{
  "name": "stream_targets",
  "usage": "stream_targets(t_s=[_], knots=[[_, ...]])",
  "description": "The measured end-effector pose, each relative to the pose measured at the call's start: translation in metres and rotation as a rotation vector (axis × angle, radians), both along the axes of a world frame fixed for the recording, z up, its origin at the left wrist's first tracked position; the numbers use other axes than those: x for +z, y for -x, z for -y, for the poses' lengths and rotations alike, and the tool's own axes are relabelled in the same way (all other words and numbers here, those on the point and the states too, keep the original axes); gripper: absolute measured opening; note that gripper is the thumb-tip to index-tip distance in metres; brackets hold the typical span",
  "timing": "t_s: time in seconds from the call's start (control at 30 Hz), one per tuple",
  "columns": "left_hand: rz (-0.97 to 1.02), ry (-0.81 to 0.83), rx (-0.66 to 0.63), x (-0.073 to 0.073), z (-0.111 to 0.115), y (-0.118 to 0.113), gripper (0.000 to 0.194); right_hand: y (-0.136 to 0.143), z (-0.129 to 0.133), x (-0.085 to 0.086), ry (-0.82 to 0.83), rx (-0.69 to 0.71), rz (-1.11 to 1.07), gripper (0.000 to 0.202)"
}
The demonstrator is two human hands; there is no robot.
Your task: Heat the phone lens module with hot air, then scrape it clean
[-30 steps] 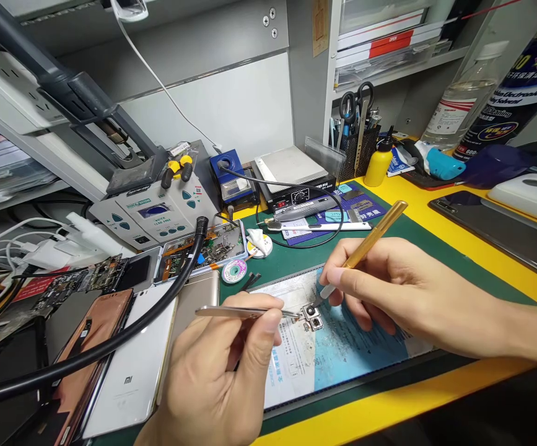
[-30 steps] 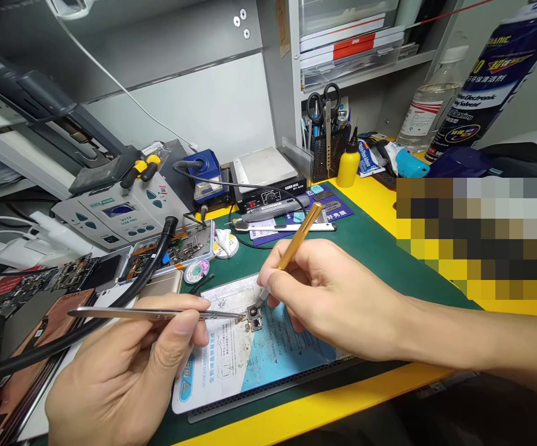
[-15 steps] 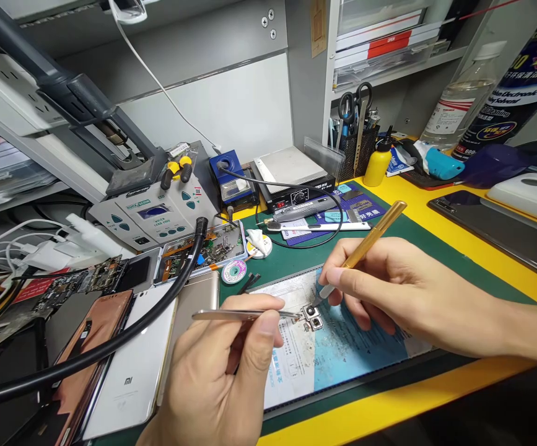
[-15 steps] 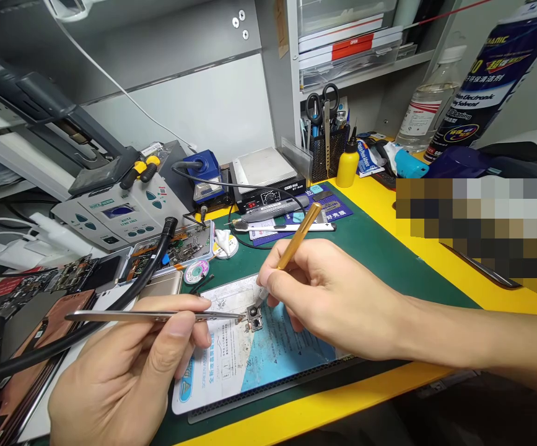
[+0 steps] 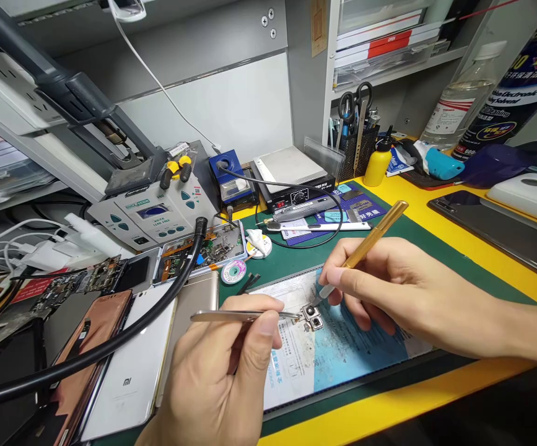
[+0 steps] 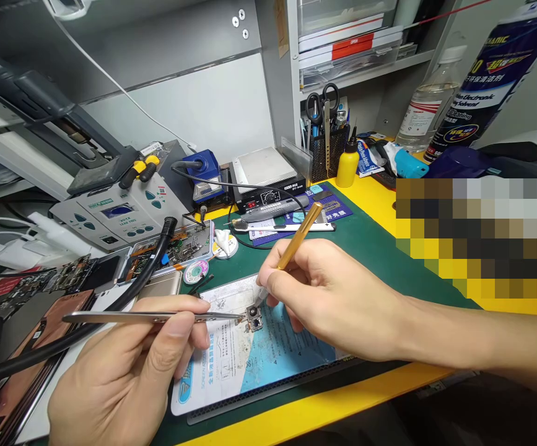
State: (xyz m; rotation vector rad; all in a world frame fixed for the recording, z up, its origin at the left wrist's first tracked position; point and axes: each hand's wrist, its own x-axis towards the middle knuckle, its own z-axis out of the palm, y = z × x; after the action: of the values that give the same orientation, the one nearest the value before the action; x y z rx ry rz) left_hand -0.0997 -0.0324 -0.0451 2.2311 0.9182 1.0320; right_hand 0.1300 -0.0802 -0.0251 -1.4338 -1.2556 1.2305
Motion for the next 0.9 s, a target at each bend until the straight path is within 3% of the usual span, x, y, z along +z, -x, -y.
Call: stream_targets(t_s=[0.4, 0.9], knots=[[-0.047, 0.071, -0.13, 0.0034, -0.004, 0.0043, 0.02, -0.0011, -0.0012, -0.0014, -0.03, 0.008, -0.01, 0.026], [0.02, 0.145, -0.019, -0.0011, 0.0019, 0.0019, 0.022, -0.0008, -0.0036, 0.0029, 0.043, 0.018, -0.095, 0.016]])
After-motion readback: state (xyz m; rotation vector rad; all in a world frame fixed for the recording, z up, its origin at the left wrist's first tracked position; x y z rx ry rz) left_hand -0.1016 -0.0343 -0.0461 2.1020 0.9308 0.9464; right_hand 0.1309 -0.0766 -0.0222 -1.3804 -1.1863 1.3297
